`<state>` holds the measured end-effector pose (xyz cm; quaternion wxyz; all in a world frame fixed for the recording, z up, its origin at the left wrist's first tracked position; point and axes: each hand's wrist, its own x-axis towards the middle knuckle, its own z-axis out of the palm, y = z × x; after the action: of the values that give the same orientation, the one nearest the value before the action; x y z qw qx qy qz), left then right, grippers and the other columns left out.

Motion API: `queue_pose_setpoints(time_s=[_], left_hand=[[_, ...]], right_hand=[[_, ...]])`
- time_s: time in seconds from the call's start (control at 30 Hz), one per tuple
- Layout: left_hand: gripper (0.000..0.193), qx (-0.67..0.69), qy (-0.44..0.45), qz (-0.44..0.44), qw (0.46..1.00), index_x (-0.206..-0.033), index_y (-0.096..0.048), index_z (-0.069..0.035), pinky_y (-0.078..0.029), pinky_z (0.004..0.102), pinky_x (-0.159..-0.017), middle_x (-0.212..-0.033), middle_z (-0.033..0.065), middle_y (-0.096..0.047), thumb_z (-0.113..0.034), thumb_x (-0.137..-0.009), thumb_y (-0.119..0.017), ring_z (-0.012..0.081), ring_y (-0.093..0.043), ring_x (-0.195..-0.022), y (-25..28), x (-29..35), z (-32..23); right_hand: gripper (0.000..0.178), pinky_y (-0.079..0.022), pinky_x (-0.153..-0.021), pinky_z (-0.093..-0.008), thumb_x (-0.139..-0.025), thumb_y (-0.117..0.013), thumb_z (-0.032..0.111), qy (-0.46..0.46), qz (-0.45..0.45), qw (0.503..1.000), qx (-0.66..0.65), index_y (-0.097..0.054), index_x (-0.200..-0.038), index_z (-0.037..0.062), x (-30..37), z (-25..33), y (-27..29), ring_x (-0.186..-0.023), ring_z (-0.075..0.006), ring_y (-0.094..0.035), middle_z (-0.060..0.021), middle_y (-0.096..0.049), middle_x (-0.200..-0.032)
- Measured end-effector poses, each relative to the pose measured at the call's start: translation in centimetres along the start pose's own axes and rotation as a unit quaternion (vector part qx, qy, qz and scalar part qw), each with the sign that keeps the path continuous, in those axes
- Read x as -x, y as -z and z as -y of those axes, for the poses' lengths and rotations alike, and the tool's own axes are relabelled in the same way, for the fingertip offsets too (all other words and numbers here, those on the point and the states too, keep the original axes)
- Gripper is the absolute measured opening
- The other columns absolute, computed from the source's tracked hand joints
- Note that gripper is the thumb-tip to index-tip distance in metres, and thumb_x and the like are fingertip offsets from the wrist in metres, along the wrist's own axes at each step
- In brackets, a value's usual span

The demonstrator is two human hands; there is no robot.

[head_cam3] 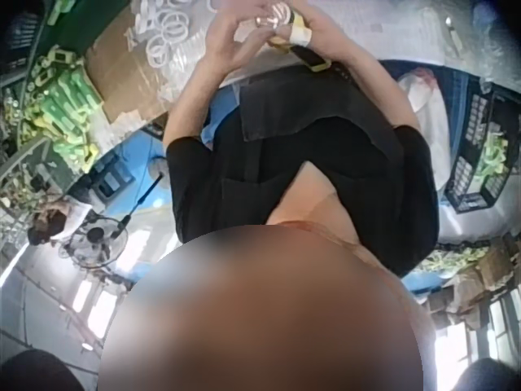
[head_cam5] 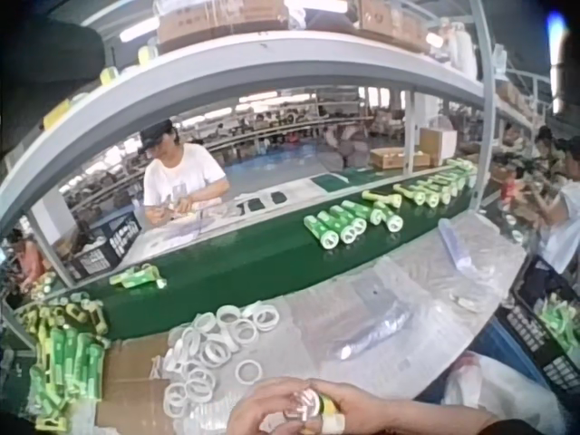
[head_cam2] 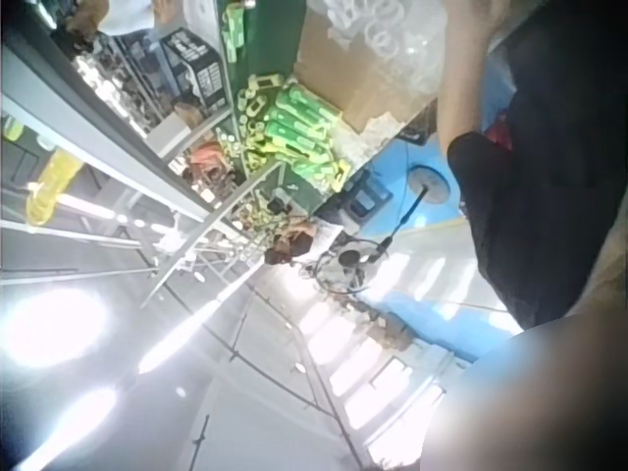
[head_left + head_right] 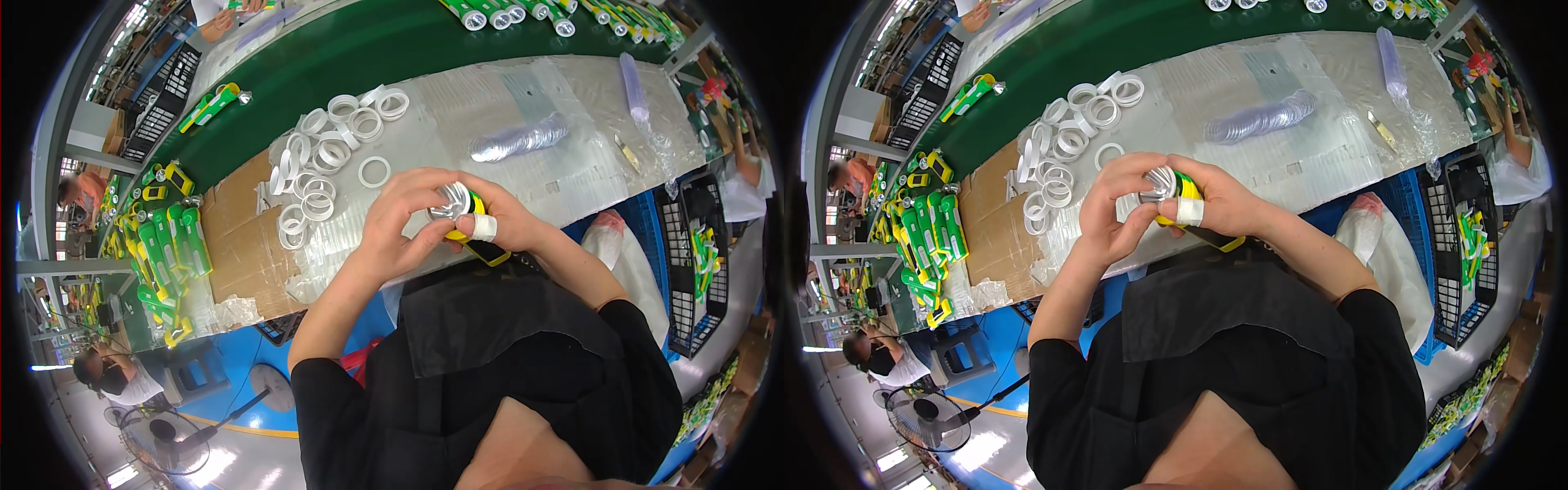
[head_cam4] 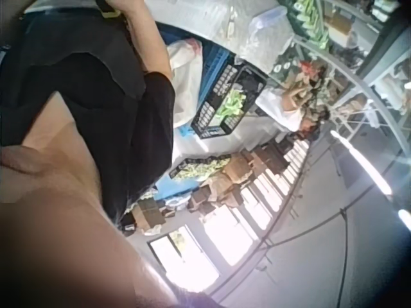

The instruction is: Assembling plastic flashlights by attaching lenses and rings to the bodies.

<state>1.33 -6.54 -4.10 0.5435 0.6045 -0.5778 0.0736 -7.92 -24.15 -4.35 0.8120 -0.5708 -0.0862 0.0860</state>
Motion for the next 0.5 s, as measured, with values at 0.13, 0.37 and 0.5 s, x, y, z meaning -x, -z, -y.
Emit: queue_pose_setpoints(time_s=[0.13,0.37,0.5], left_hand=[[0.037,-0.053,0.034,0.018,0.998,-0.119,-0.059,-0.001,-0.046,0.0435,-0.092,-0.118,0.0186,-0.061,-0.008,-0.084,-0.066,0.0359,-0.059,-0.105,-0.3,0.1,-0.9],[0.042,-0.072,-0.003,-0.043,0.996,-0.128,-0.057,0.003,-0.042,0.0446,-0.094,-0.120,0.0176,-0.057,-0.016,-0.091,-0.052,0.0361,-0.054,-0.106,-2.1,1.3,-0.6],[0.040,-0.063,0.010,-0.058,0.996,-0.127,-0.058,0.003,-0.041,0.0446,-0.096,-0.121,0.0181,-0.058,-0.020,-0.095,-0.048,0.0367,-0.053,-0.111,-2.9,1.3,-0.9]], right_hand=[[0.065,-0.051,-0.083,-0.0303,-0.089,-0.071,0.039,-0.029,0.041,0.997,0.055,-0.044,-0.135,0.0013,0.1,-0.3,0.8,-0.098,-0.0147,-0.058,-0.0071,-0.058,-0.112],[0.065,-0.046,-0.089,-0.0293,-0.087,-0.072,0.042,-0.013,0.035,0.996,0.082,-0.048,-0.130,0.0002,0.1,0.0,0.7,-0.102,-0.0151,-0.055,-0.0068,-0.058,-0.112],[0.046,-0.053,-0.067,-0.0278,-0.090,-0.071,0.027,0.058,0.029,0.996,0.061,-0.049,-0.123,0.0026,-0.2,-0.8,0.5,-0.078,-0.0130,-0.062,-0.0067,-0.059,-0.098]])
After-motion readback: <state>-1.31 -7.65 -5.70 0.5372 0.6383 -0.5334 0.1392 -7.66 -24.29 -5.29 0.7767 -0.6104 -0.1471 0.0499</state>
